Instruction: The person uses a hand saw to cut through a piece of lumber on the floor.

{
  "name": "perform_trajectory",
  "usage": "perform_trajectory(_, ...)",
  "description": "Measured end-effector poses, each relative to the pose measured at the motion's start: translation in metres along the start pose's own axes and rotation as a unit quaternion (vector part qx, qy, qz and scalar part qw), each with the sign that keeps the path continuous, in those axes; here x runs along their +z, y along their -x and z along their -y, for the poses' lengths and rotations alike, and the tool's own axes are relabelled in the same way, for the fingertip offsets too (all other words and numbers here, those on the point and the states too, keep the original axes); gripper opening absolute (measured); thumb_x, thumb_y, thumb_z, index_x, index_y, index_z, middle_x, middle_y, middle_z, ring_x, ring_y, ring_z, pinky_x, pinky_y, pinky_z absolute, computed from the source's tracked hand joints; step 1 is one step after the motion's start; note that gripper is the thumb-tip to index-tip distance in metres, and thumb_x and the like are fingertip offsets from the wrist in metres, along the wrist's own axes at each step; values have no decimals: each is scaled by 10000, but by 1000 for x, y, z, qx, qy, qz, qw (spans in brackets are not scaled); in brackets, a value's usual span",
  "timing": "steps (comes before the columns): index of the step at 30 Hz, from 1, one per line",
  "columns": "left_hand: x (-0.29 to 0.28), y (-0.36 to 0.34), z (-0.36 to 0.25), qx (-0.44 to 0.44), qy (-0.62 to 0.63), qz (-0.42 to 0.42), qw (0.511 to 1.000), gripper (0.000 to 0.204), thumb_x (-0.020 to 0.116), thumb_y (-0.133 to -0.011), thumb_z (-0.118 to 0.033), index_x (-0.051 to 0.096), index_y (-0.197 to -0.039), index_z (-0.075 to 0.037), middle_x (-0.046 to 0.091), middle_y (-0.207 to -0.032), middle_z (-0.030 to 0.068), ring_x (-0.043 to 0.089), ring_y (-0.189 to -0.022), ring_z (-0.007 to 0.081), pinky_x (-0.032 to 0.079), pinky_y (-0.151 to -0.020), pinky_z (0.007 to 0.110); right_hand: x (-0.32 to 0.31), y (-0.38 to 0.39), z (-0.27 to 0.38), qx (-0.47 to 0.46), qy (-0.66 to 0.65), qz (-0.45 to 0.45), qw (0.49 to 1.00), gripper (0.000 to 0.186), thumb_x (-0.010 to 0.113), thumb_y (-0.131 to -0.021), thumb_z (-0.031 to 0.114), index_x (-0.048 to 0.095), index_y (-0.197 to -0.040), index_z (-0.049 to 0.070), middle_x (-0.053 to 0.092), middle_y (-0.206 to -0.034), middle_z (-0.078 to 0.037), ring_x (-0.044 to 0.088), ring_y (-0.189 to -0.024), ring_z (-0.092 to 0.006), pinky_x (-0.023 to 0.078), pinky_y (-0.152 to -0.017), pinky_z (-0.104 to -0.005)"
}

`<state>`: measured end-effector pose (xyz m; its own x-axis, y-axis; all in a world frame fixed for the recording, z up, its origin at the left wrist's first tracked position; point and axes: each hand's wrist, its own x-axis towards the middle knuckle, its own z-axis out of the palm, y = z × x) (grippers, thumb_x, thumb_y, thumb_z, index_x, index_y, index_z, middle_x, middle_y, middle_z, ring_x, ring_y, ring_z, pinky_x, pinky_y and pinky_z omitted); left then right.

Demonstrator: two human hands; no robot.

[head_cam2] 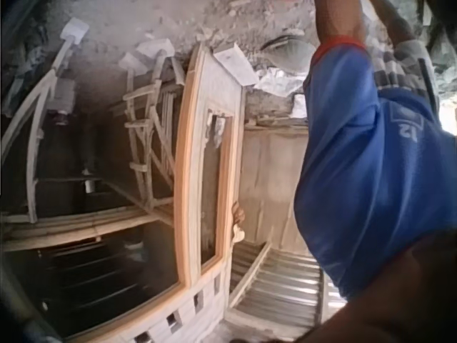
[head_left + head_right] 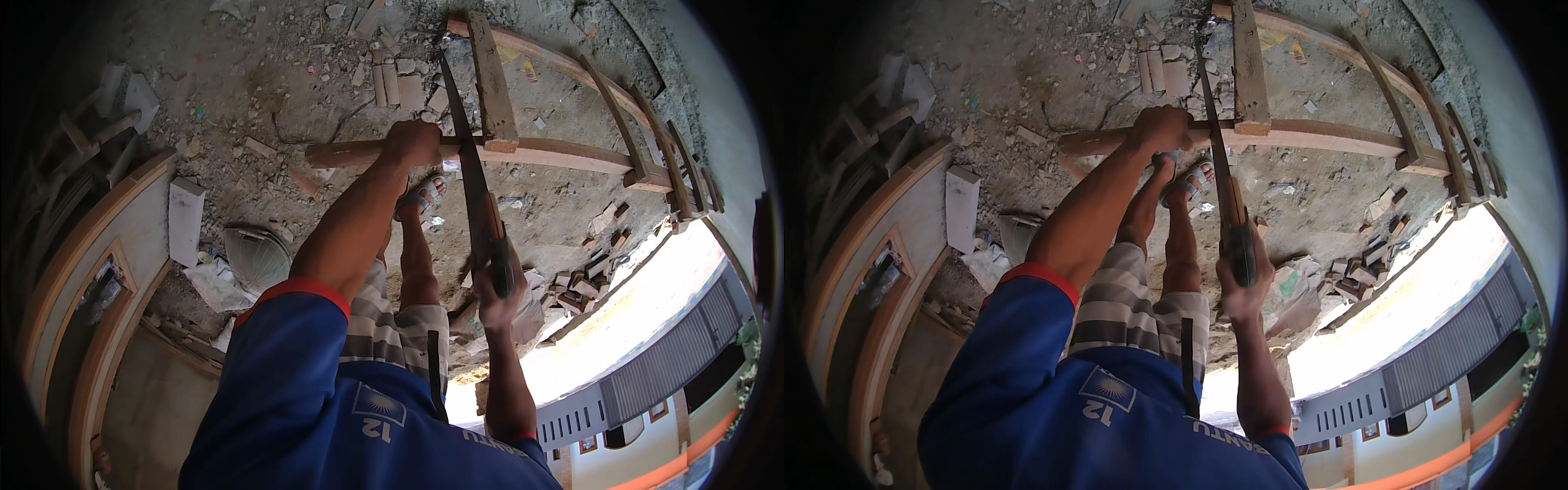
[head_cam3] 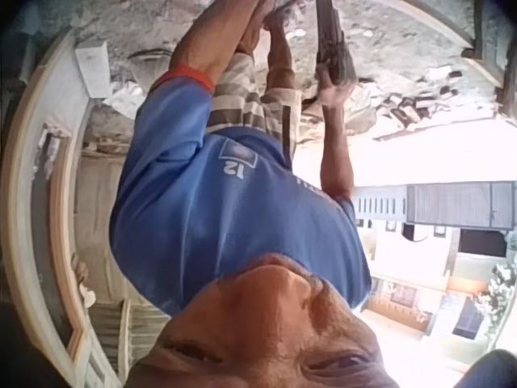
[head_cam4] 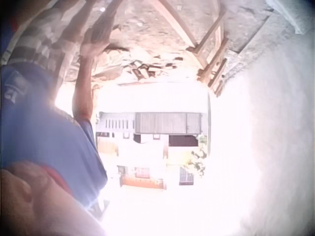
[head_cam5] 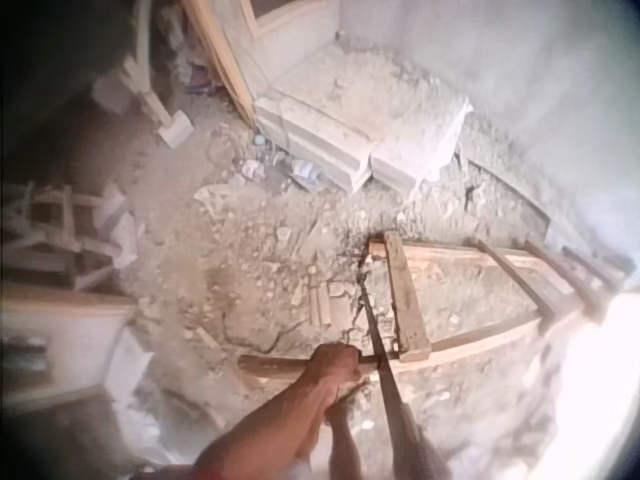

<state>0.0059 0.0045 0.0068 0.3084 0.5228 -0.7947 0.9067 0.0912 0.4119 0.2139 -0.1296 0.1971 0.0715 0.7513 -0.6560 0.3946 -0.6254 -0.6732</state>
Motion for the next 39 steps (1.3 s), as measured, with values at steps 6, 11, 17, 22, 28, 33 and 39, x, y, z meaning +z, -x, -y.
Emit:
perform_trajectory(6,9,3,1,28,-2,-4,1000,418,756,-649,-349,727,-1014,-146,723,-951,124,697,-926,320,554,-793,446,39,-88,25,-17,-28,12,999,518,597,-720,95,571,-1226,-11,641,-818,-118,588,-718,-153,504,-693,-321)
perform_trajectory(11,-13,3,-3,-2,-1,25,1000,447,750,-664,-337,716,-1024,-75,720,-957,151,700,-922,319,551,-813,446,-55,127,29,52,32,22,998,686,566,-715,108,435,-1344,-133,666,-1047,-158,648,-903,-186,519,-822,-317)
perform_trajectory(17,-2,-3,-9,8,3,0,1000,461,744,-650,-333,715,-1032,-75,718,-967,153,697,-933,320,549,-823,445,-2,-3,-11,-58,24,3,998,631,594,-724,83,472,-1326,-62,656,-887,-147,634,-752,-186,522,-697,-327)
perform_trajectory(22,1,-8,5,10,6,19,1000,417,731,-644,-365,730,-1021,-189,728,-958,99,701,-914,306,549,-792,432,40,-76,7,-60,-27,-31,997,456,595,-737,133,566,-1170,-10,567,-718,-39,530,-581,-103,439,-517,-263)
perform_trajectory(28,-12,-2,-2,-25,-7,4,1000,400,739,-649,-351,733,-933,-69,723,-927,148,702,-898,323,548,-784,423,-43,125,27,23,25,-17,999,695,602,-682,137,488,-1332,-83,665,-896,-113,627,-790,-150,514,-761,-293)
perform_trajectory(33,-7,5,-1,-13,2,-1,1000,442,732,-644,-335,720,-1011,-88,719,-947,155,701,-907,318,551,-795,435,-7,28,7,1,-39,-16,999,614,620,-691,146,535,-1263,-58,664,-885,-124,619,-757,-175,517,-728,-315)
perform_trajectory(39,18,7,-15,36,-8,8,999,482,727,-634,-395,719,-1050,-153,720,-982,128,696,-928,319,547,-804,456,33,-113,23,-6,-11,1,1000,536,597,-712,62,560,-1240,-27,649,-838,-87,579,-710,-127,494,-662,-289)
